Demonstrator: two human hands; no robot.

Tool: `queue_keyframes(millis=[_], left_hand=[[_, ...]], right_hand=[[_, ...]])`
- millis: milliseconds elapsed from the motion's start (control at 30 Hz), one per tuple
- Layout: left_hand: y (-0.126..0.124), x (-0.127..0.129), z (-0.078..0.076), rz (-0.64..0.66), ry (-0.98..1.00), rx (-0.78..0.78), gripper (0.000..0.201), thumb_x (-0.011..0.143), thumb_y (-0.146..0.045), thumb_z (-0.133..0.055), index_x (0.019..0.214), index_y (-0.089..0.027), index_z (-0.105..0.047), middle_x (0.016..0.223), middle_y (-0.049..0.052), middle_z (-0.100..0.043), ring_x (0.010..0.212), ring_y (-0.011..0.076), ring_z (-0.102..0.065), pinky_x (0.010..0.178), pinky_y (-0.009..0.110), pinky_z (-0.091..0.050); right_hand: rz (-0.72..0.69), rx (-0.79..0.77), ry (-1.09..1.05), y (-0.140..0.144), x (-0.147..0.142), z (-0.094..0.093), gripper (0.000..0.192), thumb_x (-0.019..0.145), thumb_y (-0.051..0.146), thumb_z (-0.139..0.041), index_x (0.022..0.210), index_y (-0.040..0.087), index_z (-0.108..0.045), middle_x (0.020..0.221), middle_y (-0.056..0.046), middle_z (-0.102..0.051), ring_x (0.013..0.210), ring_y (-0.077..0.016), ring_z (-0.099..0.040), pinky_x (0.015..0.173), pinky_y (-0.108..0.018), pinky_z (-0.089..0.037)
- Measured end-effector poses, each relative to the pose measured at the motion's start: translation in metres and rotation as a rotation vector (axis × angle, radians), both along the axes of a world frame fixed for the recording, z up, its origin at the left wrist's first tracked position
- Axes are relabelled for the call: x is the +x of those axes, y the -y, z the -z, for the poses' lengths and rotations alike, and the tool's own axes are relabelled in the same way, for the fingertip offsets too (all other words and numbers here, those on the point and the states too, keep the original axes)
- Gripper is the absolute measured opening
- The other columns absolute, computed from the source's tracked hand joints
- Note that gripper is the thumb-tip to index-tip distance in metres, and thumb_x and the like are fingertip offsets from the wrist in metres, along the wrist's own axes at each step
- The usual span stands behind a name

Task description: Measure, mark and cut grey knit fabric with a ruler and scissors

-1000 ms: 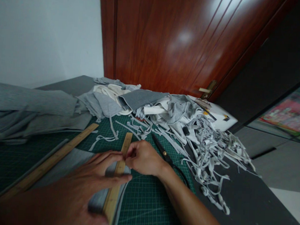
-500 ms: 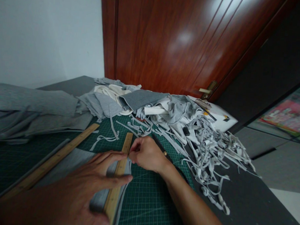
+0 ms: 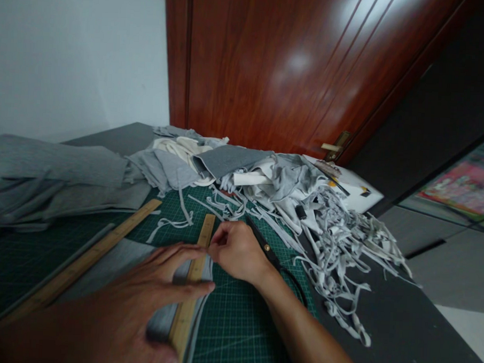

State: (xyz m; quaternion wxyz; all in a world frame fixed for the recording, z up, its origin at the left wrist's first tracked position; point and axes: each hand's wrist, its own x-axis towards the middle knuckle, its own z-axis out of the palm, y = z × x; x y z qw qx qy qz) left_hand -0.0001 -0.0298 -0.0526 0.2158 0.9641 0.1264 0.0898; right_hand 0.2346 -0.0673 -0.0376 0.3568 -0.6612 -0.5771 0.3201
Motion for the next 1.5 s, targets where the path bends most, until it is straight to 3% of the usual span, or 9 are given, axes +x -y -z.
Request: queue_keyframes(millis=[200,433,567,733,967,1133,1267,1400,1500], left_hand=[[0.002,0.005,-0.005,-0.03,-0.041,-0.021,0.101,0.058,-0.052,-0.101,0.151,-0.036,-0.065,0.157,0.011,-0.056,0.149,0.046,-0.046,0.124,0.064,-0.04],[0.005,0.005,0.004,-0.105,0.069,-0.091,0.121,0.054,-0.049,-0.099,0.158,-0.021,-0.045,0.157,0.017,-0.055,0.144,0.0457,-0.051,0.122,0.062,-0.042],[0.004,0.006,0.005,-0.087,0.071,-0.054,0.108,0.052,-0.053,-0.098,0.147,-0.022,-0.056,0.153,0.015,-0.059,0.142,0.0453,-0.051,0.123,0.06,-0.039],[0.003,0.009,-0.005,-0.043,0.02,-0.048,0.098,0.052,-0.051,-0.099,0.141,-0.025,-0.065,0.149,0.011,-0.06,0.137,0.0423,-0.054,0.12,0.058,-0.042],[0.003,0.009,-0.008,-0.034,0.008,-0.014,0.087,0.058,-0.056,-0.096,0.135,-0.027,-0.07,0.146,0.011,-0.06,0.134,0.0416,-0.054,0.117,0.057,-0.044],[0.002,0.009,0.0,-0.037,0.035,-0.011,0.086,0.054,-0.059,-0.097,0.131,-0.029,-0.072,0.134,0.01,-0.063,0.126,0.0416,-0.057,0.112,0.058,-0.045],[0.001,0.008,0.005,-0.034,0.056,0.005,0.091,0.049,-0.055,-0.101,0.131,-0.028,-0.072,0.147,0.012,-0.059,0.134,0.0448,-0.053,0.116,0.06,-0.042],[0.003,0.008,0.001,-0.044,0.046,0.003,0.096,0.051,-0.051,-0.101,0.138,-0.027,-0.07,0.15,0.012,-0.059,0.138,0.0459,-0.051,0.117,0.061,-0.041],[0.005,0.009,-0.005,-0.047,0.025,0.019,0.09,0.049,-0.049,-0.102,0.132,-0.027,-0.071,0.15,0.012,-0.059,0.139,0.0455,-0.051,0.116,0.061,-0.042]], right_hand=[[-0.022,-0.012,-0.059,0.006,-0.001,-0.003,0.014,0.075,0.008,-0.067,0.072,0.021,-0.067,0.057,0.005,-0.066,0.043,-0.0097,-0.05,0.043,-0.021,-0.035],[0.011,-0.017,-0.14,0.006,0.002,-0.005,0.012,0.073,0.011,-0.068,0.072,0.022,-0.063,0.055,0.007,-0.063,0.04,-0.0084,-0.047,0.039,-0.02,-0.033],[-0.01,-0.029,-0.192,0.008,-0.001,-0.006,0.011,0.074,0.013,-0.071,0.081,0.021,-0.066,0.058,0.007,-0.067,0.04,-0.0089,-0.05,0.04,-0.021,-0.036],[-0.023,0.023,-0.232,0.014,-0.001,-0.012,0.009,0.083,0.027,-0.074,0.086,0.019,-0.07,0.067,0.002,-0.072,0.05,-0.0121,-0.061,0.05,-0.024,-0.045],[0.005,0.079,-0.252,0.041,0.001,-0.015,0.021,0.088,0.035,-0.079,0.102,0.021,-0.073,0.074,0.001,-0.073,0.058,-0.0144,-0.061,0.054,-0.027,-0.047],[-0.129,0.087,-0.096,0.08,-0.009,-0.016,0.01,0.099,0.032,-0.072,0.092,0.025,-0.075,0.079,0.0,-0.073,0.072,-0.0189,-0.066,0.065,-0.031,-0.052],[-0.221,0.233,0.167,0.108,-0.017,-0.007,0.006,0.101,0.023,-0.068,0.105,0.028,-0.07,0.092,-0.002,-0.075,0.082,-0.0208,-0.071,0.075,-0.034,-0.057],[-0.438,0.327,0.206,0.118,-0.019,0.009,0.007,0.104,0.019,-0.068,0.104,0.026,-0.066,0.101,-0.006,-0.078,0.09,-0.022,-0.076,0.079,-0.032,-0.061],[-0.523,0.4,0.246,0.121,-0.019,0.015,0.009,0.111,0.024,-0.061,0.102,0.024,-0.065,0.102,-0.01,-0.08,0.101,-0.0255,-0.077,0.088,-0.034,-0.063]])
